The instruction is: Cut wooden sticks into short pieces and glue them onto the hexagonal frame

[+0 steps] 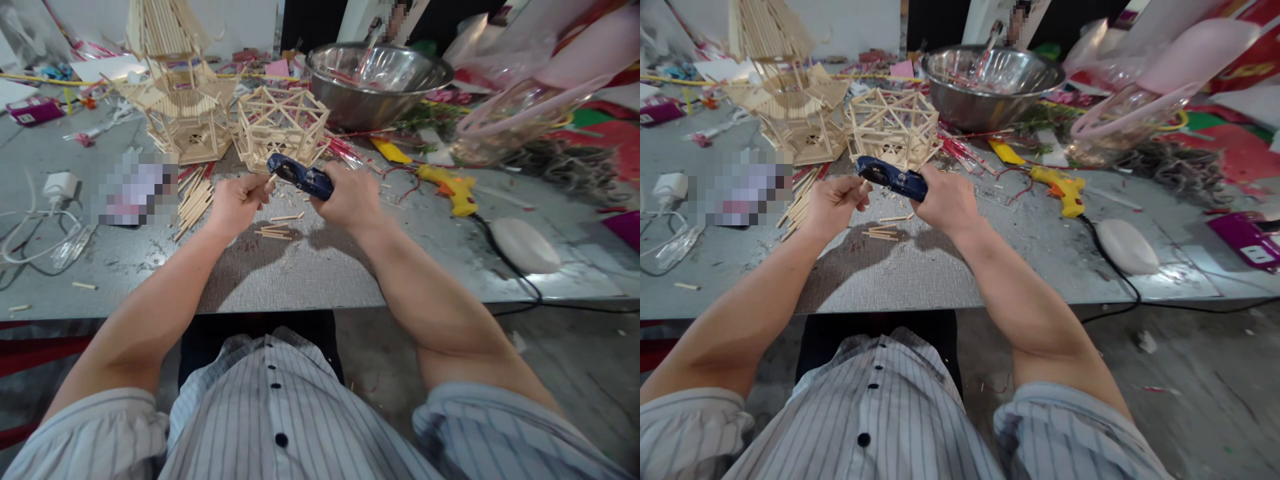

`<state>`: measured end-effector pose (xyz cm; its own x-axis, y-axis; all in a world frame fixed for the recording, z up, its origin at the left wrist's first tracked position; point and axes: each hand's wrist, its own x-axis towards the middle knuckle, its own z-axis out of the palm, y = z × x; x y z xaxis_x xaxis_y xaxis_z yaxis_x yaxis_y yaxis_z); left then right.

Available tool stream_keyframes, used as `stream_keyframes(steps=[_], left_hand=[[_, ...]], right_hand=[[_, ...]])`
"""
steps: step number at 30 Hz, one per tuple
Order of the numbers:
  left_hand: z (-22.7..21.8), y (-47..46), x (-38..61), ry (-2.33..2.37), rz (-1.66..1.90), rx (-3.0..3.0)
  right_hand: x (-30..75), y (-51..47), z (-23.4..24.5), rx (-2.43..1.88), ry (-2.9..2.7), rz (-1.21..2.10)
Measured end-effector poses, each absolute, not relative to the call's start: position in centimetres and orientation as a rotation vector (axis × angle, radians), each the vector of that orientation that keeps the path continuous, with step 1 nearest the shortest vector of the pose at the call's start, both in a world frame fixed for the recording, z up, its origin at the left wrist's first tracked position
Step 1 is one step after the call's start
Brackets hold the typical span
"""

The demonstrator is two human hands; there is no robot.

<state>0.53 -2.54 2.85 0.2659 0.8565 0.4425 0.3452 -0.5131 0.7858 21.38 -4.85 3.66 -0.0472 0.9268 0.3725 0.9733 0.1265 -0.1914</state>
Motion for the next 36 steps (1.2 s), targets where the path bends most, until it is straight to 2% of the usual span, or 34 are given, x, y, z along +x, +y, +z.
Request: stream_keyframes(steps=[36], left_hand=[[3.29,-2.6,0.57,1.282,0.993,2.06]], right_hand=[[20.82,-4.08,3.36,-2.012,-2.019,-0.005]])
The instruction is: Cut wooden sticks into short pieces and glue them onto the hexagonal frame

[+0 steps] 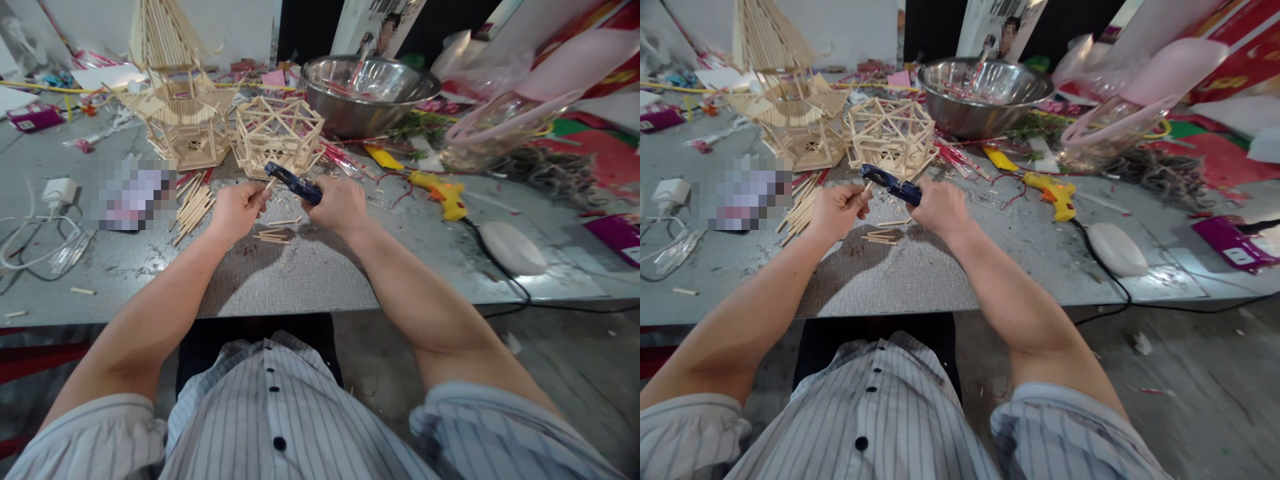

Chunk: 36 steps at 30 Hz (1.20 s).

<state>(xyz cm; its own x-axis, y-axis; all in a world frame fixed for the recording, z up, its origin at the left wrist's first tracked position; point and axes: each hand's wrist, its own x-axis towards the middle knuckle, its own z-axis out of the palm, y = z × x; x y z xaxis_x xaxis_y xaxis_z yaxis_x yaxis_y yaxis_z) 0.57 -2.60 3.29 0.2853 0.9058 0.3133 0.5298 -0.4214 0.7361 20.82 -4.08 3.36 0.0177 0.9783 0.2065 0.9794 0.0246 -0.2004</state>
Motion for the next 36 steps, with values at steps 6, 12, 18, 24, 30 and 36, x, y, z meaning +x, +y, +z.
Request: stream_keyframes(steps=[6,12,18,24,30,36], left_hand=[[2.7,-2.2,0.4,1.259,1.035,2.087],[2.5,-2.1,0.4,1.237,1.047,2.083],[2.5,-2.1,0.4,1.246,1.065,2.065],[2.6,-2.1,0.4,1.284,1.075,2.046],[2.9,-2.2,0.6,1.26,1.01,1.981],[3.2,-2.6,1.0,1.083,1.005,1.509]], right_hand=[[21.1,-3.7,2.6,-1.894,-2.027,0.042],[21.1,-3.5,2.4,-1.838,-2.013,0.011],[21.0,-3.4,2.7,-1.884,-1.987,0.046],[20.6,-3.7,2.8,-1.92,-1.958,0.037],[21.4,-2.8,2.4,-1.895,-1.847,0.167],[23.3,-1.4,1.7,-1.64,-1.633,0.35]])
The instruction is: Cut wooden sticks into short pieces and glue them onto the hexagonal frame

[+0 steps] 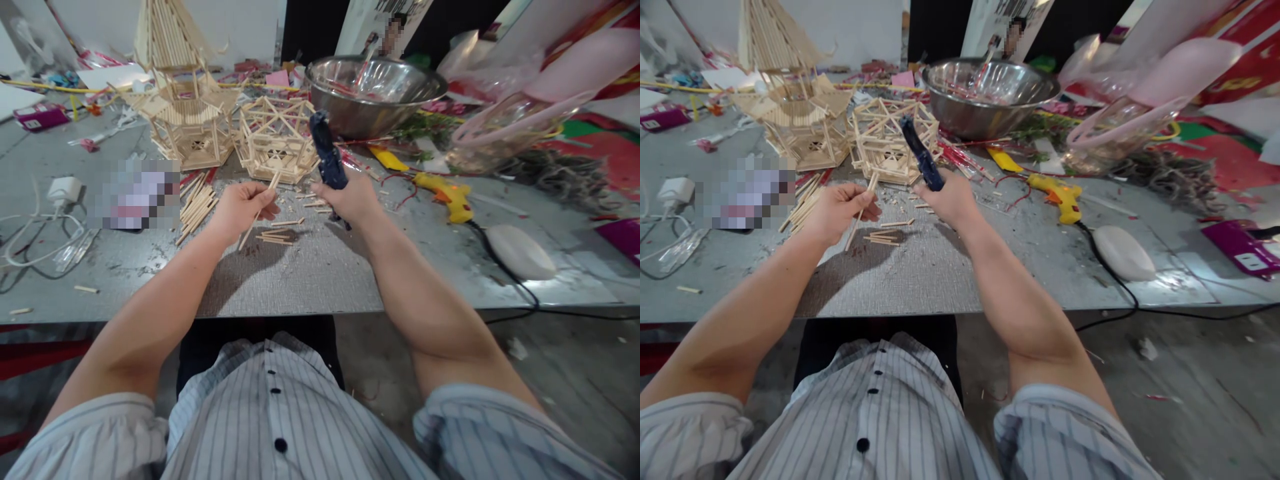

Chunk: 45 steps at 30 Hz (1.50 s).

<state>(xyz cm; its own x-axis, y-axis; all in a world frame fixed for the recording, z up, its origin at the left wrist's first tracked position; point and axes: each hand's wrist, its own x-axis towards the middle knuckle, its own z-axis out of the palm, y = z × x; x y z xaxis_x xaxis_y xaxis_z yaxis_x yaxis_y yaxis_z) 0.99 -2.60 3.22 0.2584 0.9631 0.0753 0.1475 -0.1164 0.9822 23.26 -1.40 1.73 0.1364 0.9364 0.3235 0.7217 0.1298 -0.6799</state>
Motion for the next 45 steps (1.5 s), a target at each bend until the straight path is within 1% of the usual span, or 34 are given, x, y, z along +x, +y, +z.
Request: stream_keyframes(steps=[7,15,28,32,36,42,45], left_hand=[[3.2,-2.9,1.4,0.932,1.092,1.235],[1.8,-3.3,3.0,0.829,1.102,1.231],[1.1,-3.4,3.9,0.855,1.178,1.208],[1.0,-3.4,3.7,0.844,1.204,1.291],[1.2,-3.0,3.2,0.781,1.259,1.362],[1.7,-2.6,2.6,0.774,1.259,1.447],[1.8,-2.7,2.5,0.785,1.198,1.439]], right_hand=[[20.7,-3.6,1.9,-1.169,-1.46,0.717],[18.4,-6.0,3.0,-0.995,-1.46,0.891],[18.2,-5.7,2.0,-1.047,-1.539,0.776],[18.2,-5.6,1.9,-1.035,-1.492,0.807],[18.6,-5.4,2.1,-1.079,-1.568,0.834],[19.2,-4.7,1.8,-1.131,-1.676,0.78],[19.4,-4.5,1.6,-1.139,-1.722,0.759]])
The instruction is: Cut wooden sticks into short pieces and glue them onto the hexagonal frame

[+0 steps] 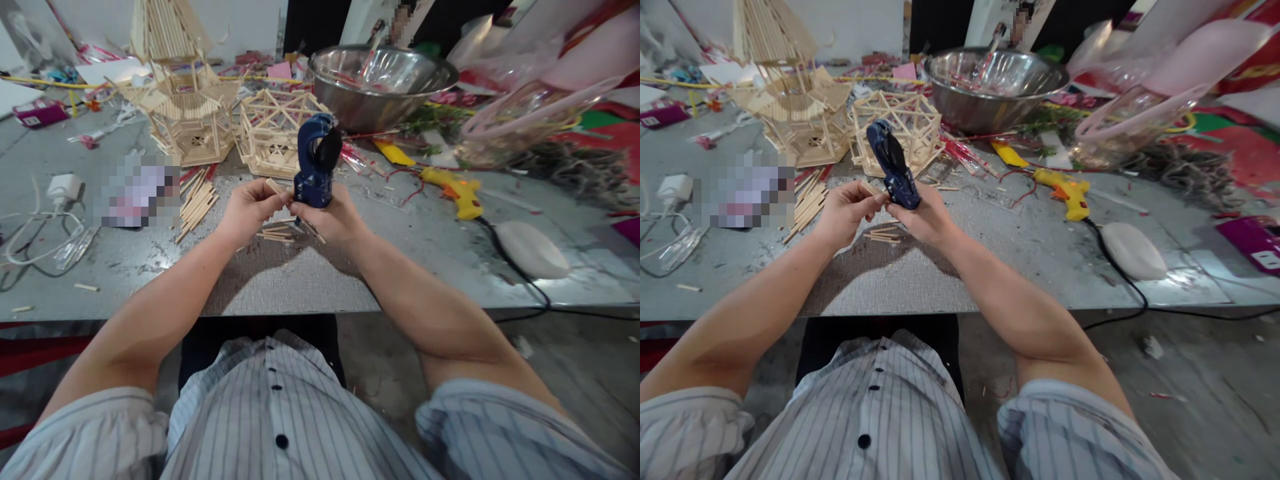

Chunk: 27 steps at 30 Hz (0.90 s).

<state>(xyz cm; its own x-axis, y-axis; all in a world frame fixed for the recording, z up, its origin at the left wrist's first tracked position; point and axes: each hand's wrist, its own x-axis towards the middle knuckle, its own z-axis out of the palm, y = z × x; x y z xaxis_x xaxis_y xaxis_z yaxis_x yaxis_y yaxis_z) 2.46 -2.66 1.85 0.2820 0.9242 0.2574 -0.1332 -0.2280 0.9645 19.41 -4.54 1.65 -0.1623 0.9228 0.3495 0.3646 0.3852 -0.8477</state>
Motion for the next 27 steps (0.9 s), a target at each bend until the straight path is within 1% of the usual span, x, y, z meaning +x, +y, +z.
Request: stream_keyframes(steps=[4,7,10,13,16,20,24,27], left_hand=[[2.1,-2.6,2.1,0.79,1.087,1.427],[2.1,-2.2,1.6,0.835,1.136,1.495],[2.1,-1.8,0.7,0.935,1.222,1.82],[2.4,-1.5,-0.1,0.982,1.189,2.253],[2.8,-1.4,-0.6,0.975,1.062,2.553],[3.1,-1.5,-0.6,1.013,0.81,2.781],[3.1,-1.8,-0.3,1.155,0.605,2.898],[3.0,-2.0,0.0,1.254,0.483,2.846]], right_hand=[[19.7,-4.5,1.7,-1.116,-1.768,0.76],[20.1,-4.3,2.0,-1.093,-1.785,0.744],[20.6,-4.1,2.3,-1.062,-1.84,0.748],[20.9,-4.0,2.6,-1.124,-1.936,0.719],[21.0,-4.1,3.0,-1.202,-2.041,0.694],[21.0,-4.5,3.5,-1.235,-2.115,0.682],[20.9,-4.6,3.4,-1.291,-2.21,0.644],[20.9,-4.5,3.3,-1.307,-2.175,0.588]])
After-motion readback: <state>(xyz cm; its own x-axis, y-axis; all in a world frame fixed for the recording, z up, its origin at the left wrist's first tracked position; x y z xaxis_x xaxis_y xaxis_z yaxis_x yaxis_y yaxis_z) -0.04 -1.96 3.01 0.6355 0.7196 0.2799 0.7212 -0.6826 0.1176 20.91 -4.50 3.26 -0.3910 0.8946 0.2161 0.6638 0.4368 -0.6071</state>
